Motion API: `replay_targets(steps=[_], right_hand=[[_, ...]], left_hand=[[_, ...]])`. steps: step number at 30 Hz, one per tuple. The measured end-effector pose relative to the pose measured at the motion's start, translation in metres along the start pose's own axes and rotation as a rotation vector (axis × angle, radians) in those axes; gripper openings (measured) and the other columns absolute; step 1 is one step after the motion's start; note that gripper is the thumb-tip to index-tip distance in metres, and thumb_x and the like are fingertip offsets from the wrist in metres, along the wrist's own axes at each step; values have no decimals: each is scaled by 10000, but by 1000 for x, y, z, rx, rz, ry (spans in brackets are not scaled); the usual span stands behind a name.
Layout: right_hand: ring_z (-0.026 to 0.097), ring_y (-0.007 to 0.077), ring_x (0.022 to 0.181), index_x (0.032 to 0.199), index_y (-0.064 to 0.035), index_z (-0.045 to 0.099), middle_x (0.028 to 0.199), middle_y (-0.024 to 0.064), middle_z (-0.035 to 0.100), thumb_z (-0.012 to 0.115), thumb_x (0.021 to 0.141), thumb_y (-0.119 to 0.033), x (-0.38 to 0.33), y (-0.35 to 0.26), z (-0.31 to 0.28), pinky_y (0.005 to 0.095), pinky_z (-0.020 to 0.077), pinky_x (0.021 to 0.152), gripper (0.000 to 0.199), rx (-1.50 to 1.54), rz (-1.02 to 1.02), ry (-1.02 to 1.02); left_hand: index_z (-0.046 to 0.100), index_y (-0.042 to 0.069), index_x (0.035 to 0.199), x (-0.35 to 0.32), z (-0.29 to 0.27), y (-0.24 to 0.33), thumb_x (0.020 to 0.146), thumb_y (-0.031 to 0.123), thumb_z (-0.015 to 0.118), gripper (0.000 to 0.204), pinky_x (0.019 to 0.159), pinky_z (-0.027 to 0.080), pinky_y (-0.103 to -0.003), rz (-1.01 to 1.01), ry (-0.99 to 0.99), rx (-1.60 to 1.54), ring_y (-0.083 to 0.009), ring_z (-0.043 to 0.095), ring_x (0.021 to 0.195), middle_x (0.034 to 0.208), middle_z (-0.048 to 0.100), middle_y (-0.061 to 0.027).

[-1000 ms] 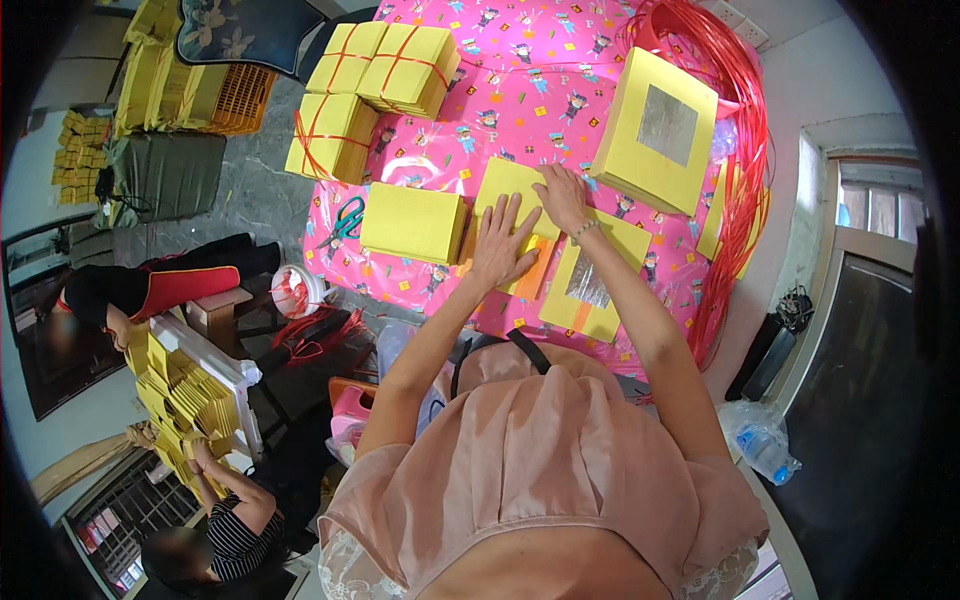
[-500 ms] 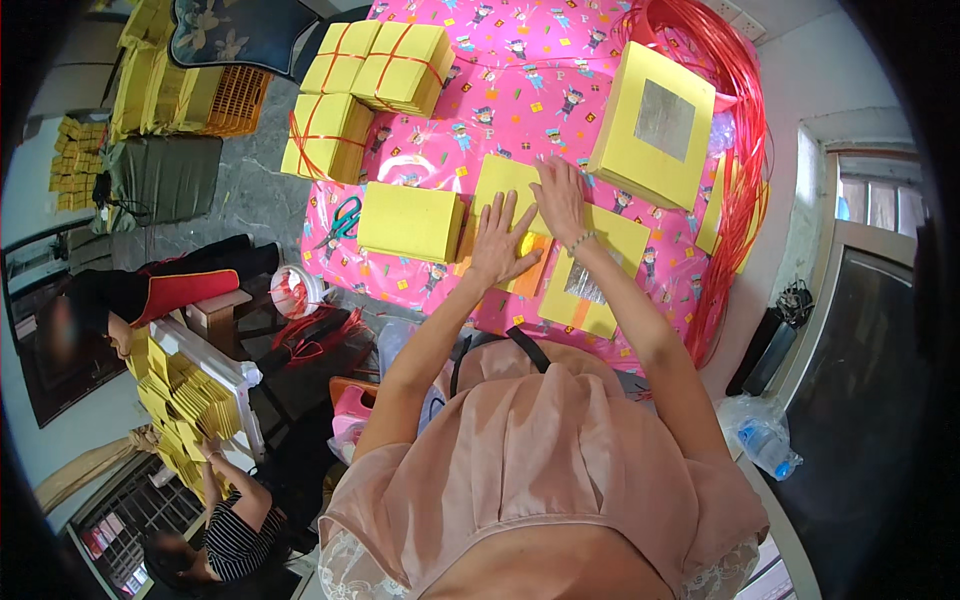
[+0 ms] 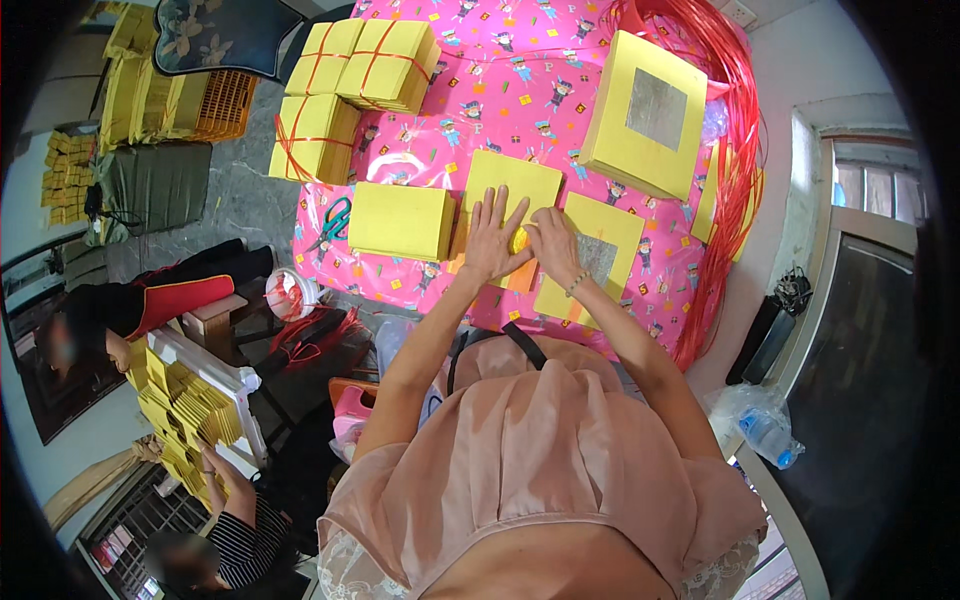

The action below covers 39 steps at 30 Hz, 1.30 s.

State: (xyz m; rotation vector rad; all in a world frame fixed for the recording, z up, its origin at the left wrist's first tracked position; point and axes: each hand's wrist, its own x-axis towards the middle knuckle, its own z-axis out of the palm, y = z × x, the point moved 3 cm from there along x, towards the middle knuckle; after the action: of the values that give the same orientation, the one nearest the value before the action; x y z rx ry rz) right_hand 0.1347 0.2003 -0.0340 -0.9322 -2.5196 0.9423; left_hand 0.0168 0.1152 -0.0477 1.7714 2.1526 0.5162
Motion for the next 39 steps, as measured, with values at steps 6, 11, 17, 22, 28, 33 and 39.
replay_targets(steps=[6,11,17,22,28,33,39], right_hand=[[605,340,824,968,-1,527,913,160,588,659,876,-213,-15,13,-12,429,497,689,265,171,328,206],[644,246,676,903,-24,554,735,118,636,679,877,-233,-24,20,0,364,507,627,245,352,477,78],[585,143,622,895,-27,561,706,67,615,672,893,-233,-25,18,2,303,471,576,234,382,500,164],[606,158,635,893,-11,570,716,81,623,658,903,-264,-21,25,12,320,476,582,269,390,580,122],[633,309,668,896,5,582,739,154,637,634,902,-286,-14,25,8,413,490,634,295,217,557,50],[636,363,710,897,-12,554,751,164,636,634,892,-282,-14,21,7,445,492,660,281,90,547,14],[603,370,856,919,-22,499,881,172,585,636,871,-183,5,-15,-13,477,480,714,217,-14,217,12]], left_hand=[[254,189,1531,-1,1,-2,809,637,556,902,1141,143,-570,-13,8,-13,-441,96,1453,1574,148,-233],[221,98,1529,0,-2,-3,805,607,566,950,1143,129,-567,-13,17,-58,-438,98,1454,1574,147,-236],[219,78,1526,0,-4,-3,807,598,570,955,1145,124,-565,-15,15,-64,-434,100,1454,1574,147,-234],[221,82,1526,1,-7,-1,801,580,587,953,1147,124,-563,-13,0,-56,-430,103,1454,1574,151,-229],[225,98,1528,2,-6,0,799,583,585,947,1149,135,-556,-13,-8,-2,-425,111,1453,1574,157,-224],[230,105,1528,3,-2,1,803,609,566,945,1149,144,-550,-20,-11,55,-426,122,1451,1570,170,-224],[271,106,1515,4,-1,1,794,602,577,927,1146,164,-549,-2,18,50,-427,140,1448,1559,203,-227]])
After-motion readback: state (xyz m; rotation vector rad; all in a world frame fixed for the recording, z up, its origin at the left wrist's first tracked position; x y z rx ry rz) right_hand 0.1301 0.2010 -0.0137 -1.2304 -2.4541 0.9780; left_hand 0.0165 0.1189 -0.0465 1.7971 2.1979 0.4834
